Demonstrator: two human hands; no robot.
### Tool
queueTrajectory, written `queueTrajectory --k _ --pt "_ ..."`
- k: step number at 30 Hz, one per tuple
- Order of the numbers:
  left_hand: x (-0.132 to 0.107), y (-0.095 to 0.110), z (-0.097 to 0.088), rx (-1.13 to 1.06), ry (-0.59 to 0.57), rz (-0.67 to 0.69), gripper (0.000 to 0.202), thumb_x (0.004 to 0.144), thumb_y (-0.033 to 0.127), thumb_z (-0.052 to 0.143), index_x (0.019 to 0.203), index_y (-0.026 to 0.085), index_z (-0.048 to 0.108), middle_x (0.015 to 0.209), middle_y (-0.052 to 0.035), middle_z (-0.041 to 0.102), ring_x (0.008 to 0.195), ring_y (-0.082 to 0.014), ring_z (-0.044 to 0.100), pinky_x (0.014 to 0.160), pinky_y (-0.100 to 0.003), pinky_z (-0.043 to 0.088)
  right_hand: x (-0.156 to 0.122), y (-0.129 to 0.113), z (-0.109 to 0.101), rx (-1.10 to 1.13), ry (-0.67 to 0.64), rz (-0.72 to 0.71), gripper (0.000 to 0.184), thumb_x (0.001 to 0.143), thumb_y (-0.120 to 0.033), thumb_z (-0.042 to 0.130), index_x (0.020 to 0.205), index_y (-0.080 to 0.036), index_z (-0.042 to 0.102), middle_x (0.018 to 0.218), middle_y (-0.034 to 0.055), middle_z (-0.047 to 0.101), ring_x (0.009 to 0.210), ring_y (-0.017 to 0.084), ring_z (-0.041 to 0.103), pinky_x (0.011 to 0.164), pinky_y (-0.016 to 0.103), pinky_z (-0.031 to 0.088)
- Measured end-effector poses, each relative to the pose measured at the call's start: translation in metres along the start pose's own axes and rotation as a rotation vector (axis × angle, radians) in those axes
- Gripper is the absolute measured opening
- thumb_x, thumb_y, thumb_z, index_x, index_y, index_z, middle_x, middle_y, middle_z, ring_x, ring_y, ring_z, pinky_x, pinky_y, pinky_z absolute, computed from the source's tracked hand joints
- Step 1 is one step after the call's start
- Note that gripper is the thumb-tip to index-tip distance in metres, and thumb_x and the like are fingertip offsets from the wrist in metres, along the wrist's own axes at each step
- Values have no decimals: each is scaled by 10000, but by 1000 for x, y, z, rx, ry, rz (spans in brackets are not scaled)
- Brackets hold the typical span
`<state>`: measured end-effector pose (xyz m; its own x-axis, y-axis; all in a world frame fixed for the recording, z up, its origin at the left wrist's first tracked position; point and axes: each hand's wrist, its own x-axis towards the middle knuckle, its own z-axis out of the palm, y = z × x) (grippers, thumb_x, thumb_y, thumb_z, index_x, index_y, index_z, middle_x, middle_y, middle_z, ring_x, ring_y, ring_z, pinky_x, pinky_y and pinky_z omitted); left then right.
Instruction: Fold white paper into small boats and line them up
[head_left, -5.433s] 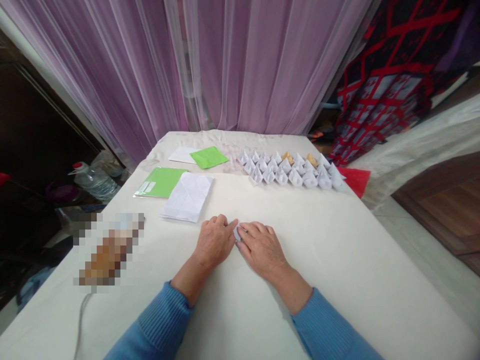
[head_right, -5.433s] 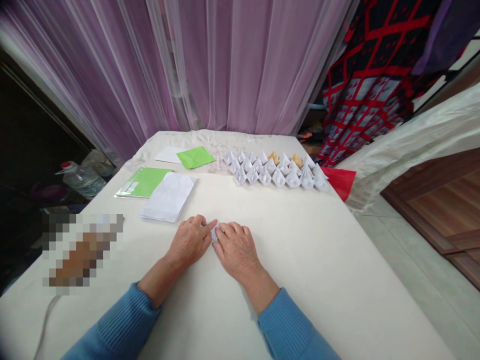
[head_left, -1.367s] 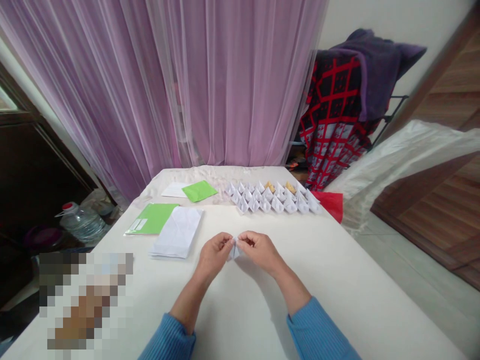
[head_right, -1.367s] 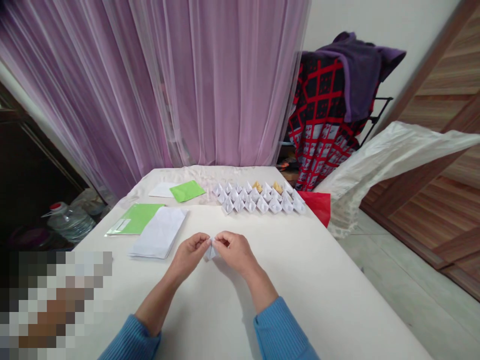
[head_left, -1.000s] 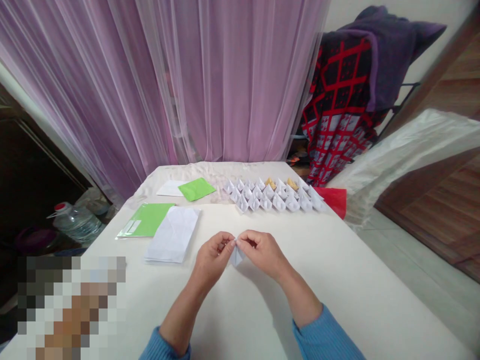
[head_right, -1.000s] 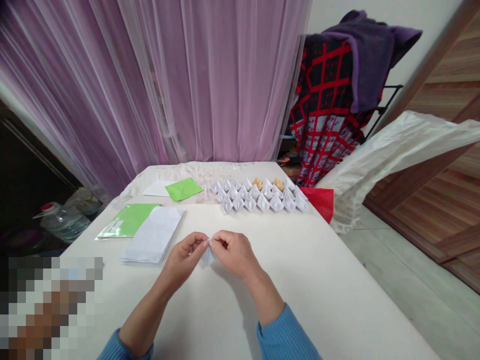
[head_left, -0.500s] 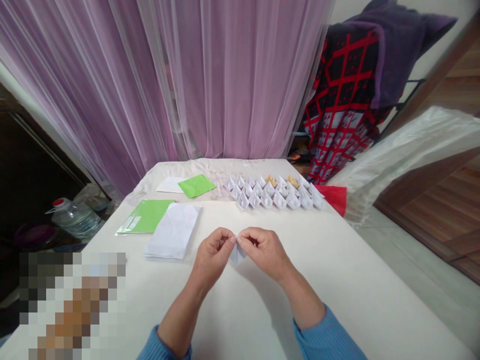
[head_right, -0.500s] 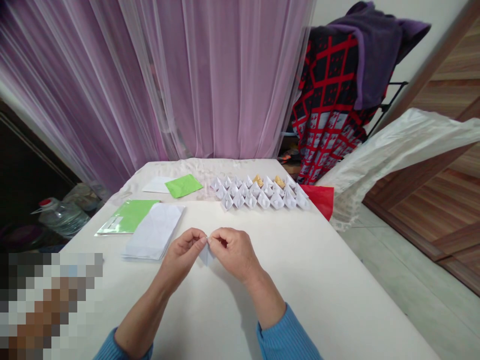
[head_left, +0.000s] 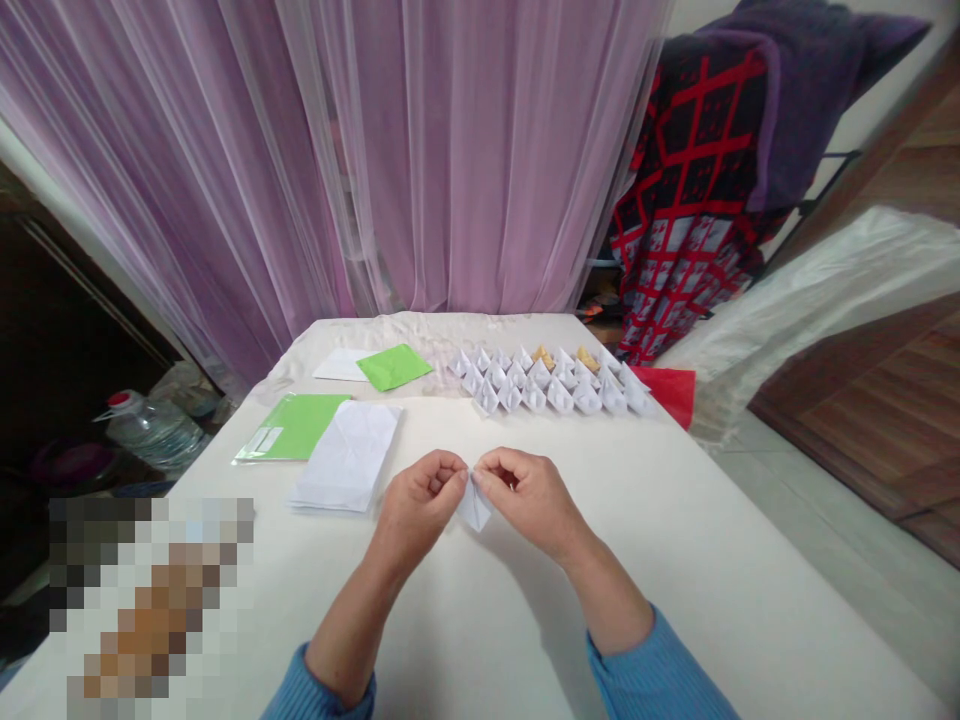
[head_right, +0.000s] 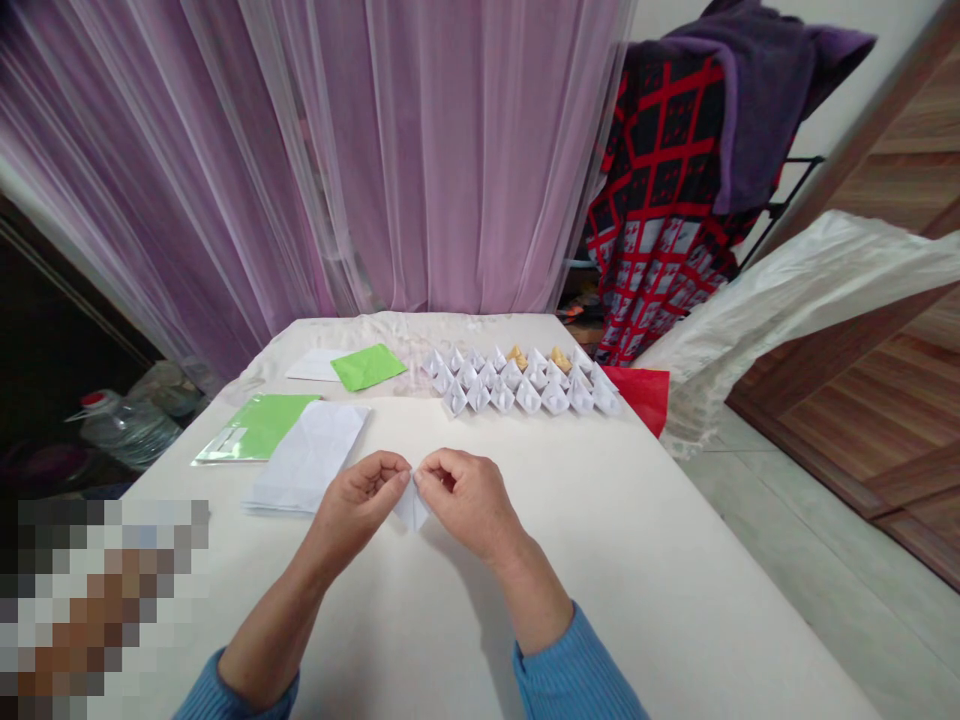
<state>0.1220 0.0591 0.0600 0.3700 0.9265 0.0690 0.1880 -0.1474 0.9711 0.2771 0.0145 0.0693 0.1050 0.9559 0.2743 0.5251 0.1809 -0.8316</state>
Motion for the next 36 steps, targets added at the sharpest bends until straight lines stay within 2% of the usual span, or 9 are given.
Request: queueTrajectory --k 7,13,18,25,36 --pt "-4 4 1 123 11 -7 151 722 340 566 690 196 599 476 75 386 463 -85 330 454 -209 229 -1 -1 4 -12 -8 -3 149 775 -219 538 655 -188 620 578 -40 578 538 89 477 519 199 331" --pt "-4 8 1 74 35 -43 120 660 305 562 634 189 570 480 68 413 472 -80 341 452 -199 235 -2 -1 5 7 -23 -20 146 770 -213 532 653 -190 616 580 -38 578 540 90 475 525 198 340" --pt "-3 8 1 -42 12 -73 146 638 327 583 627 182 566 473 72 403 464 -70 332 458 -194 240 -2 -2 4 32 -26 -19 154 781 -227 541 655 -189 619 587 -35 581 553 95 488 529 200 347" --pt "-2 4 1 -94 -7 -72 201 684 372 614 678 176 568 511 63 434 488 -76 370 475 -197 286 -1 0 5 96 -31 8 178 803 -273 542 672 -184 623 588 -35 563 565 97 491 531 201 351" --pt "-1 2 2 -130 14 -51 247 704 424 622 704 190 543 524 71 417 482 -77 367 469 -200 270 -1 -5 12 142 66 16 198 811 -316 525 685 -190 611 628 -16 584 604 117 512 557 213 388"
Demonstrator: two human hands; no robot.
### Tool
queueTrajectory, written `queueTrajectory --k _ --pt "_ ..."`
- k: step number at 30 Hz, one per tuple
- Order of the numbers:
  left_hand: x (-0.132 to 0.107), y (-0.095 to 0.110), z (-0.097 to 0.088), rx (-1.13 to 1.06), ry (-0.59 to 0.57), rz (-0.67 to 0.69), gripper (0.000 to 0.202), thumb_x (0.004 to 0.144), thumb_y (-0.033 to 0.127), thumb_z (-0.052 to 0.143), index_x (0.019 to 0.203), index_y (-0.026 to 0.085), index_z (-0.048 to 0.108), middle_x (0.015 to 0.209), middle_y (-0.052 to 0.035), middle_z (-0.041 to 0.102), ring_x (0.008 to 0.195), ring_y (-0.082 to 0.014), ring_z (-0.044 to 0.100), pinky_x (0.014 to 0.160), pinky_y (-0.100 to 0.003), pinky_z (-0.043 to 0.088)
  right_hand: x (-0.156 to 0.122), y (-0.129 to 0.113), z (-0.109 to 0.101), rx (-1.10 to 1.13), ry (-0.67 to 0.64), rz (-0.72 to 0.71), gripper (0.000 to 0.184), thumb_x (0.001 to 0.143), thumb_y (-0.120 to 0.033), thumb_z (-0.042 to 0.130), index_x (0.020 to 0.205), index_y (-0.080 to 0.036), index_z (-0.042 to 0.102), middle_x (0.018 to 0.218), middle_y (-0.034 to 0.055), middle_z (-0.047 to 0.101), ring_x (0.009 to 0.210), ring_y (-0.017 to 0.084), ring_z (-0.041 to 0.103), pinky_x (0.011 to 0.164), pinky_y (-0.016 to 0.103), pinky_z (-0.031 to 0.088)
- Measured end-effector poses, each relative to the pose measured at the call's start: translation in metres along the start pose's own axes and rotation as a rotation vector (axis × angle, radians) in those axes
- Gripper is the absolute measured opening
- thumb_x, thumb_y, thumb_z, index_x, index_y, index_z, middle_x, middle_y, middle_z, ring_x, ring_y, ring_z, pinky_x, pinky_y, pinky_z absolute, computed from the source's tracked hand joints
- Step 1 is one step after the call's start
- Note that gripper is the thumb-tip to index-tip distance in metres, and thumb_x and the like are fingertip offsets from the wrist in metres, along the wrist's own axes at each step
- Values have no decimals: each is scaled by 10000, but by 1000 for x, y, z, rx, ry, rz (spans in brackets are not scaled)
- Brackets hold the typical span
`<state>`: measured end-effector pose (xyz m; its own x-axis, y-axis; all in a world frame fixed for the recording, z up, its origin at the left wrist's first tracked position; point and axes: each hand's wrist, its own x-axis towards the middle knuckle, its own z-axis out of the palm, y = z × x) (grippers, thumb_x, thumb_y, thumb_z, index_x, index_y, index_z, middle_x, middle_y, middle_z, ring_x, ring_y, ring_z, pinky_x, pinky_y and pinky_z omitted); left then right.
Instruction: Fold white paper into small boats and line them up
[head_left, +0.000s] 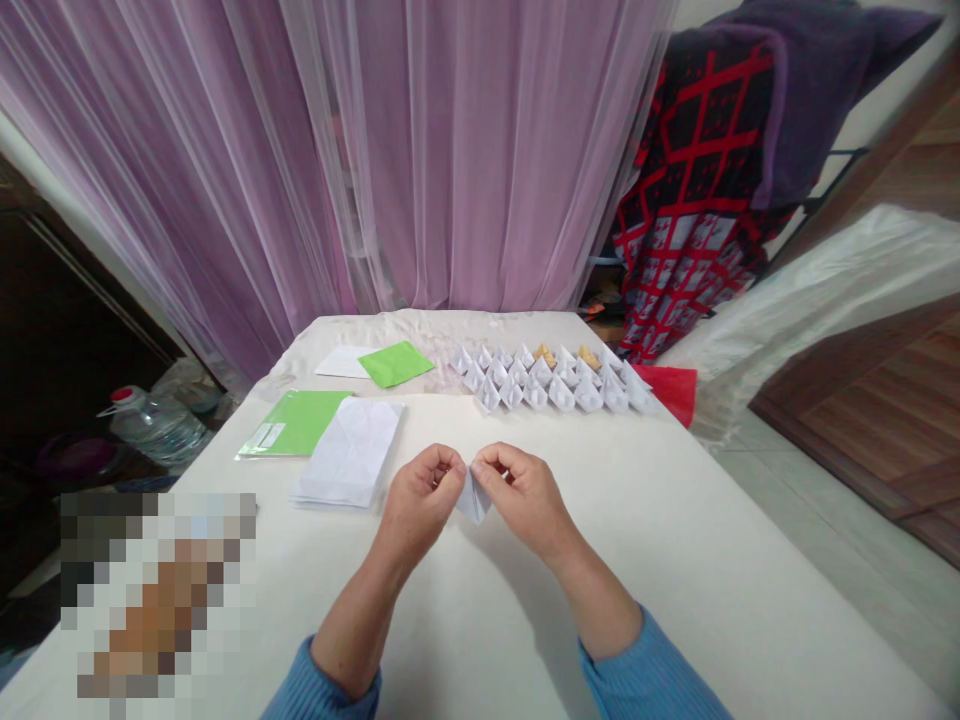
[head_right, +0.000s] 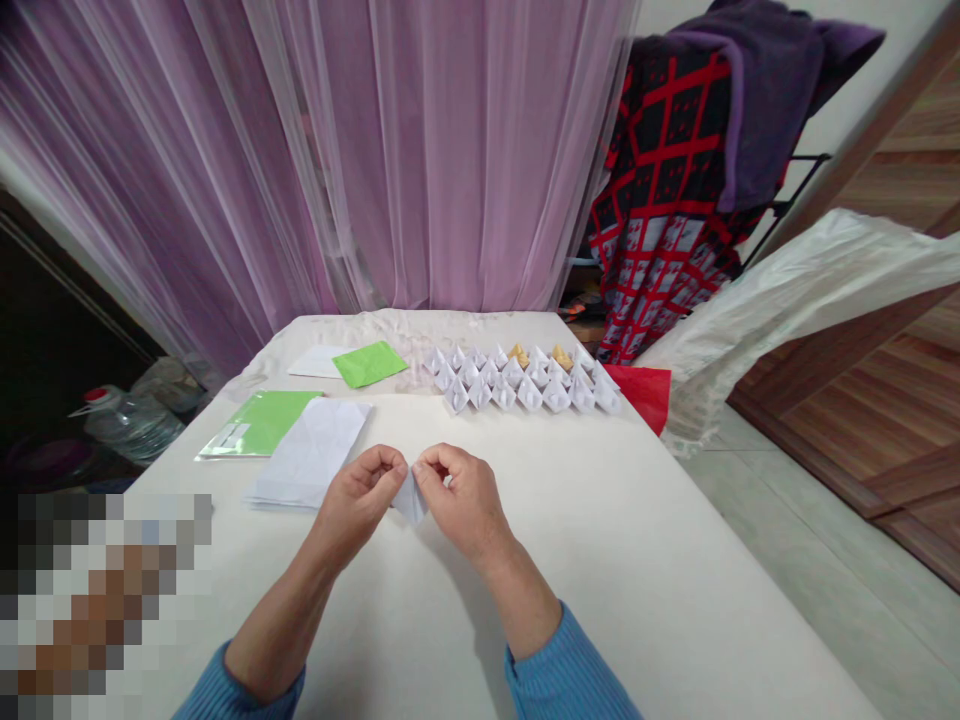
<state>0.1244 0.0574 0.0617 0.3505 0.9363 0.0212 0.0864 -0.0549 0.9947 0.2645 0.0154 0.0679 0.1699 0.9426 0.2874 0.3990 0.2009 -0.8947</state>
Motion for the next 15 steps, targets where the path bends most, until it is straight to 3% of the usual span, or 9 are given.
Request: queueTrajectory --k 9,15 --pt "4 -6 -3 -45 45 42 236 738 408 619 739 189 529 565 66 452 502 -78 404 485 -195 330 1 4 1 26 80 9 222 820 -358 510 689 -194 583 634 -11 574 594 120 504 558 217 388" --pt "5 -13 -3 71 107 97 220 828 419 549 793 204 516 583 60 466 528 -96 450 498 -201 377 2 13 0 -5 161 23 249 856 -403 496 725 -202 562 628 -18 564 572 116 493 554 220 385"
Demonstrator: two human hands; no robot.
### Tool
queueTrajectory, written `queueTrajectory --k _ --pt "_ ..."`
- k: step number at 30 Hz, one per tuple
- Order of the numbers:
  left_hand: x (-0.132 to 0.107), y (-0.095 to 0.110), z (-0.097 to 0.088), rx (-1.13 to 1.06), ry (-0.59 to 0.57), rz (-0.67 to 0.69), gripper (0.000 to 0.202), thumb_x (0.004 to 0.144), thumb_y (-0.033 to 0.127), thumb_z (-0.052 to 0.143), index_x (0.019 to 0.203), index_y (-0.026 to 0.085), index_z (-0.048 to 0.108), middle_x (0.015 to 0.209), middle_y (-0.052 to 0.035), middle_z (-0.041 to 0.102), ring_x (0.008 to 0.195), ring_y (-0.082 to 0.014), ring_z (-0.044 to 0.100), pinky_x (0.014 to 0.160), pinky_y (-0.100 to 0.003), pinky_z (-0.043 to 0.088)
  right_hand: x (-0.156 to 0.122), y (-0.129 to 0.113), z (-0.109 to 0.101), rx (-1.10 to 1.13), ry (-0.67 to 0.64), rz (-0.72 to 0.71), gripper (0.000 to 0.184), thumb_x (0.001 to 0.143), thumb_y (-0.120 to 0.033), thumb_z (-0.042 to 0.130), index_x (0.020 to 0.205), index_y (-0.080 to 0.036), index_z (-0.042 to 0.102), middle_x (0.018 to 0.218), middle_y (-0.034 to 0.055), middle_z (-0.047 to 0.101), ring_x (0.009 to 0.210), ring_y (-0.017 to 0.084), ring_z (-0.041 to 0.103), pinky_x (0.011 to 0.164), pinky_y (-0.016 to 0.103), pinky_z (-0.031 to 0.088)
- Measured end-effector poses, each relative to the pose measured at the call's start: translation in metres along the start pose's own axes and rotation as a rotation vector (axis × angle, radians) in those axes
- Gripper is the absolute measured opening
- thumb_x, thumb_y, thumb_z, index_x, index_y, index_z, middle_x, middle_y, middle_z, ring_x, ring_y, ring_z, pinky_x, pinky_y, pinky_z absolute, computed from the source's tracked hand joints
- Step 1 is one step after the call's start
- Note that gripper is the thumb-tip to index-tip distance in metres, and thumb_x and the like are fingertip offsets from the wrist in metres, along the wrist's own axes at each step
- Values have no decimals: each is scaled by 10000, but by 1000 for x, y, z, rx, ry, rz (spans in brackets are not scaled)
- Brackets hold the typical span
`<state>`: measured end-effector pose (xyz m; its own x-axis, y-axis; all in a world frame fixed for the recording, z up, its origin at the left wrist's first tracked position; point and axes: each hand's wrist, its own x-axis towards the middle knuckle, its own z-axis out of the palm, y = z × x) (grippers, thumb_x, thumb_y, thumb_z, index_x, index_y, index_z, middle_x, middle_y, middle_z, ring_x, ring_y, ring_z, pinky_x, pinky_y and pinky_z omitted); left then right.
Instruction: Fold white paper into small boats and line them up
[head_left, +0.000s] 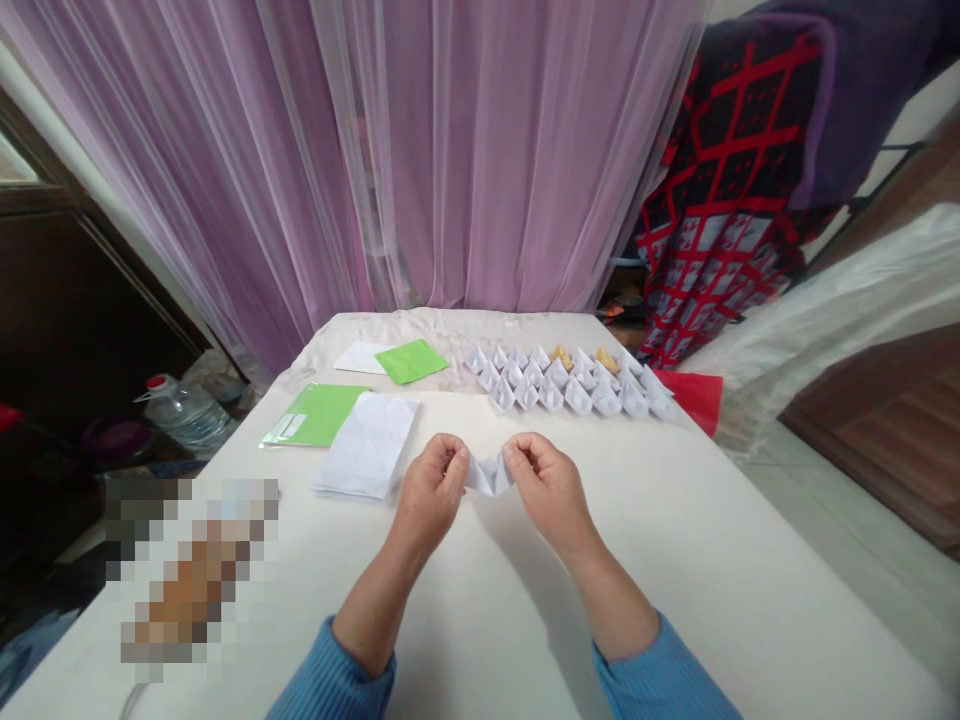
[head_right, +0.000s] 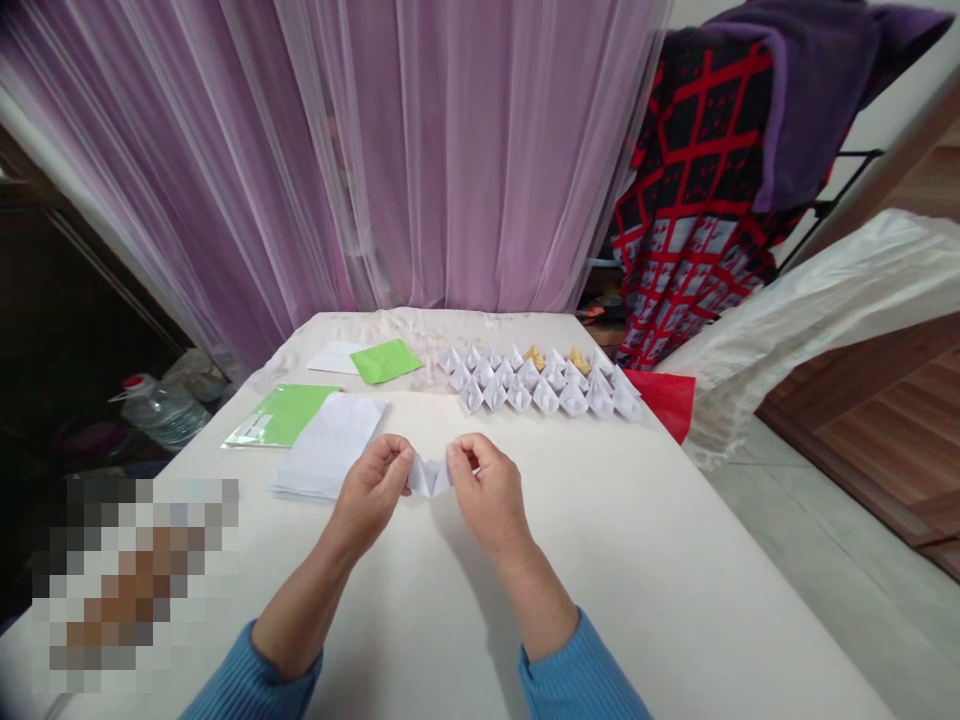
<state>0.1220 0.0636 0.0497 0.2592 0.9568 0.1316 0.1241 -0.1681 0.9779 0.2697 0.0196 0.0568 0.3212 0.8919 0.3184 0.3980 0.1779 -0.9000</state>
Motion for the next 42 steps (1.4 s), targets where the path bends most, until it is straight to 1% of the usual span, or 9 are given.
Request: queueTrajectory --k 7,12,15,18,23,27,31,37,42 --pt "3 -3 -3 50 80 1 196 831 394 517 782 204 516 570 51 518 526 -103 522 503 -201 430 2 9 0 -5 59 42 278 851 -445 490 739 -201 559 576 -32 529 529 122 473 518 232 360" --pt "7 -5 -4 11 96 -146 184 752 385 546 741 205 506 553 48 544 504 -110 547 443 -185 419 7 20 -1 -39 107 106 310 820 -484 469 688 -213 541 546 -34 528 529 138 496 537 245 373" --pt "10 -16 -4 158 123 -247 135 752 340 511 724 208 509 500 62 529 419 -89 475 406 -176 351 9 32 0 -144 112 165 316 816 -478 439 659 -222 535 545 -23 552 540 150 511 550 251 358" --pt "13 -33 -4 255 137 -271 95 741 289 518 696 205 516 473 71 509 407 -84 454 426 -182 323 9 43 1 -328 85 219 279 823 -419 430 667 -223 554 575 -8 590 573 162 533 562 252 330" --pt "15 -49 -6 405 127 -248 42 739 223 540 779 213 544 586 66 590 516 -105 533 525 -210 352 7 52 2 -681 4 251 218 883 -296 441 784 -213 616 721 16 676 664 161 577 593 252 298" --pt "11 -45 -7 537 91 -218 150 730 156 560 855 238 555 689 66 641 625 -129 572 589 -237 334 4 53 5 -881 -63 250 201 924 -271 456 868 -209 638 794 24 708 700 155 604 595 260 283" --pt "6 -38 -5 862 -8 -182 154 790 176 528 914 255 573 736 37 660 700 -170 588 595 -269 317 1 55 8 -1036 -123 183 213 941 -243 443 895 -189 644 848 52 718 757 162 630 617 272 297" --pt "3 -38 0 1162 -109 -18 168 885 203 452 914 254 609 898 -17 658 901 -197 586 663 -284 364 -2 60 9 -1108 -144 120 196 939 -239 462 884 -196 645 846 50 702 781 170 630 628 283 309" --pt "1 -39 2 1235 -149 60 202 920 235 430 890 241 630 919 -37 640 923 -208 573 716 -301 394 -2 63 8 -1060 -137 88 163 924 -228 491 878 -208 646 863 35 685 791 159 612 646 274 321"
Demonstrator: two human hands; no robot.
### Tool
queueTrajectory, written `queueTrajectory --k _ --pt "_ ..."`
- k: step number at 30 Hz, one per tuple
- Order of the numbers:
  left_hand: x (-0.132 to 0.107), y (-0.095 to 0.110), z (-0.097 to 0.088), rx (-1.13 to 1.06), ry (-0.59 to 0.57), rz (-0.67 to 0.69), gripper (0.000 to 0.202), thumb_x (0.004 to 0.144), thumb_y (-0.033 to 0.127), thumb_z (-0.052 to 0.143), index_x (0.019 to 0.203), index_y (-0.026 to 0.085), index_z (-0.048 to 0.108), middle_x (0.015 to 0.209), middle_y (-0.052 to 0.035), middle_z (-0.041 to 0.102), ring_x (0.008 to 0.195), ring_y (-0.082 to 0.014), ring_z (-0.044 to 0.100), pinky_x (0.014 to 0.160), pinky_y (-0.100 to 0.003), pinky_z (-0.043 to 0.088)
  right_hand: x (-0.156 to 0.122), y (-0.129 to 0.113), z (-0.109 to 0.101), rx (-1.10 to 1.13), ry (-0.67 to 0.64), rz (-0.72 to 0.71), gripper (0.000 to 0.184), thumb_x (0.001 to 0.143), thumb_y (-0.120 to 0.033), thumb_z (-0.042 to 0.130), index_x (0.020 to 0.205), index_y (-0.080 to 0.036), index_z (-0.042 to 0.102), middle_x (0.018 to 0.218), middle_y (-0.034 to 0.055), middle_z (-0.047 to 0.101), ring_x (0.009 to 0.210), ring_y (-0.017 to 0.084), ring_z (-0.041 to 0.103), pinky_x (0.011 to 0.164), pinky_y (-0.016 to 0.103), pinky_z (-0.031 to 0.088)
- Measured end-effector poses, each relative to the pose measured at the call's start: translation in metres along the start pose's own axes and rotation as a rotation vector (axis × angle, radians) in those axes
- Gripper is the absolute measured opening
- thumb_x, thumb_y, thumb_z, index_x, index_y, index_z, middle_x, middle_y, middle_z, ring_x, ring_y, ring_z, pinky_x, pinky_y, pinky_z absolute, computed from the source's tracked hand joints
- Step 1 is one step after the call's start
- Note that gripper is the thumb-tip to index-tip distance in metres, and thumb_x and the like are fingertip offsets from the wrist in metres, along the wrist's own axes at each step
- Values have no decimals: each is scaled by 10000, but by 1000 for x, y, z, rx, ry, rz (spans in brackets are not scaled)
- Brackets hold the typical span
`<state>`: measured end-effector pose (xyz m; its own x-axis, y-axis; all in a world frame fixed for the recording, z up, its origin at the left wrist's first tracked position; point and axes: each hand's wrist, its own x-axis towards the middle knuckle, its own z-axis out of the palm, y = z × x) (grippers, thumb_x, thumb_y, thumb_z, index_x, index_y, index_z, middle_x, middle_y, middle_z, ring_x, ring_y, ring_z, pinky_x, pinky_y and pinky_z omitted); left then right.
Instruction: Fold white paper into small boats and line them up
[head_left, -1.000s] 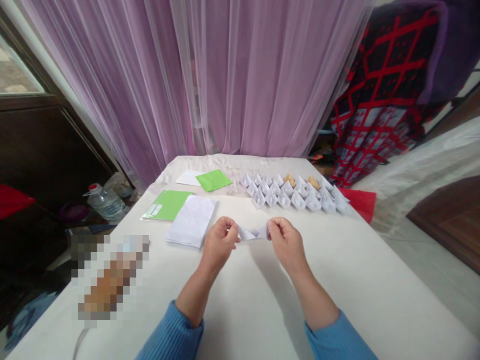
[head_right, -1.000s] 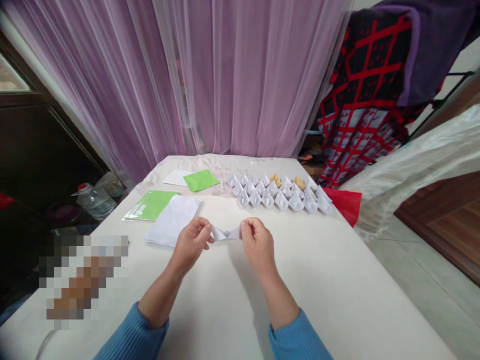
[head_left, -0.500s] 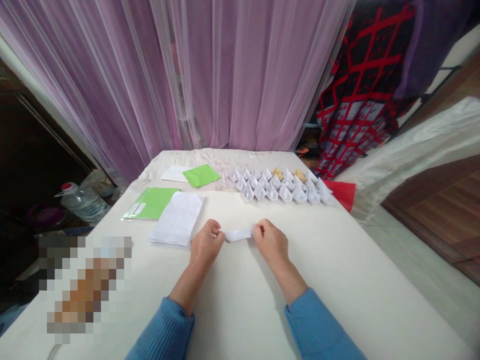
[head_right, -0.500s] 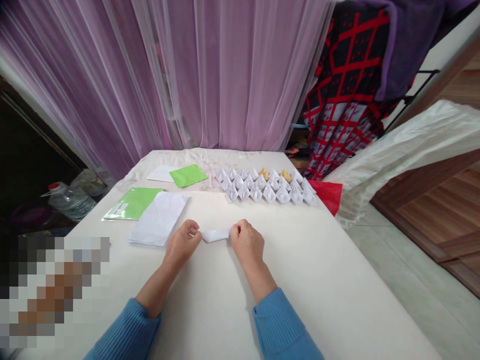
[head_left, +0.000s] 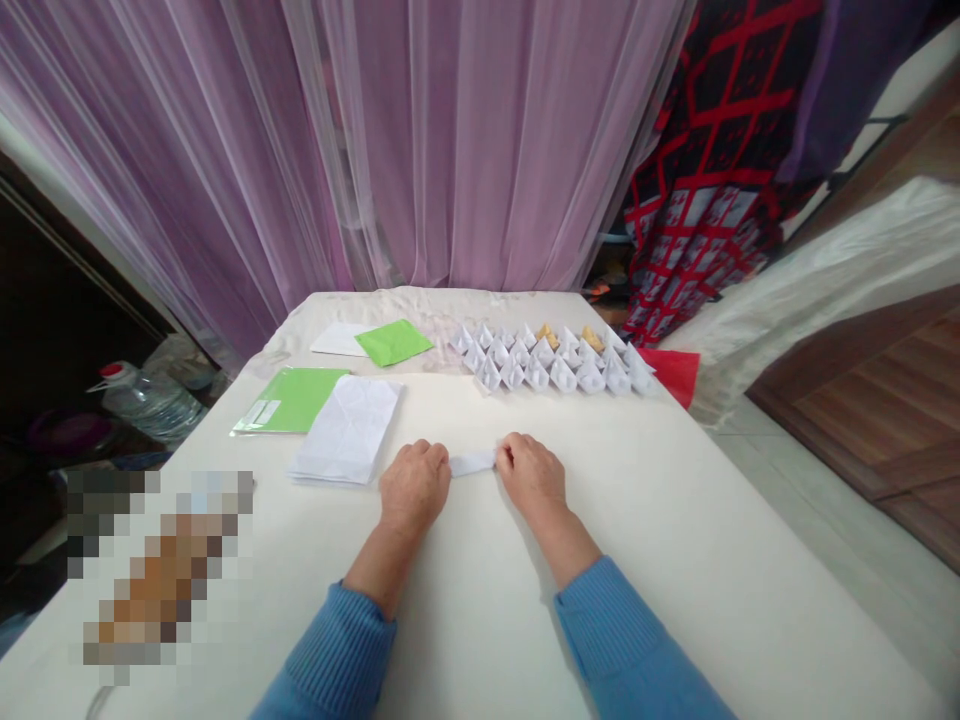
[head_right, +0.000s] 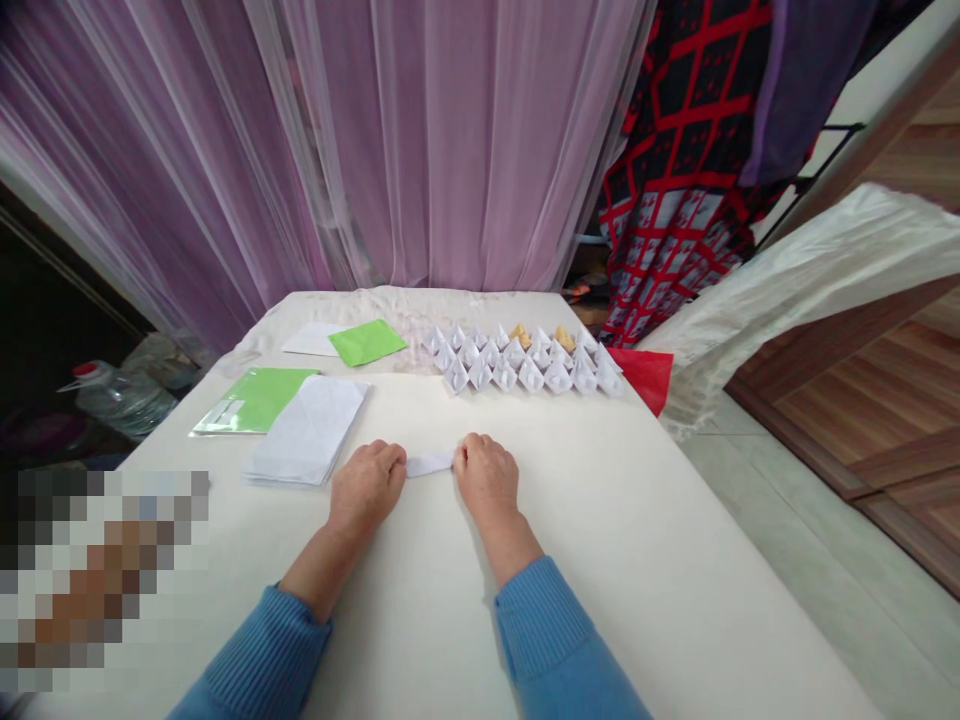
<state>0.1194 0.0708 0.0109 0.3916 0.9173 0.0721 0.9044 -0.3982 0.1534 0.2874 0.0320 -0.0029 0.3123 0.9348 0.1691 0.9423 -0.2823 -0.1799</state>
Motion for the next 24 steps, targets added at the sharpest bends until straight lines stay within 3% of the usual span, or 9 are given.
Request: queueTrajectory --k 8,12,17,24 --pt "-3 3 2 -20 70 13 221 919 424 498 905 238 618 939 -36 628 939 -216 569 752 -310 417 1 5 5 170 55 11 113 875 -204 523 884 -207 636 848 17 678 774 148 601 663 249 346" --pt "-3 4 1 -27 37 5 206 922 411 501 924 239 616 960 -43 623 958 -217 562 759 -309 421 -1 4 2 347 115 -102 116 865 -211 530 827 -222 639 812 -14 655 768 123 594 685 218 369" --pt "-3 4 1 -31 42 18 219 927 415 490 920 235 614 954 -51 623 955 -224 558 761 -316 422 -6 -3 -1 391 -9 -289 144 887 -231 548 806 -238 667 828 -19 660 794 114 597 709 209 372" --pt "-3 4 1 -31 28 22 211 929 407 491 941 234 611 986 -64 602 959 -230 548 759 -319 427 -5 -4 -3 301 -109 -201 121 898 -252 563 878 -251 683 881 -20 671 824 116 604 707 214 372"
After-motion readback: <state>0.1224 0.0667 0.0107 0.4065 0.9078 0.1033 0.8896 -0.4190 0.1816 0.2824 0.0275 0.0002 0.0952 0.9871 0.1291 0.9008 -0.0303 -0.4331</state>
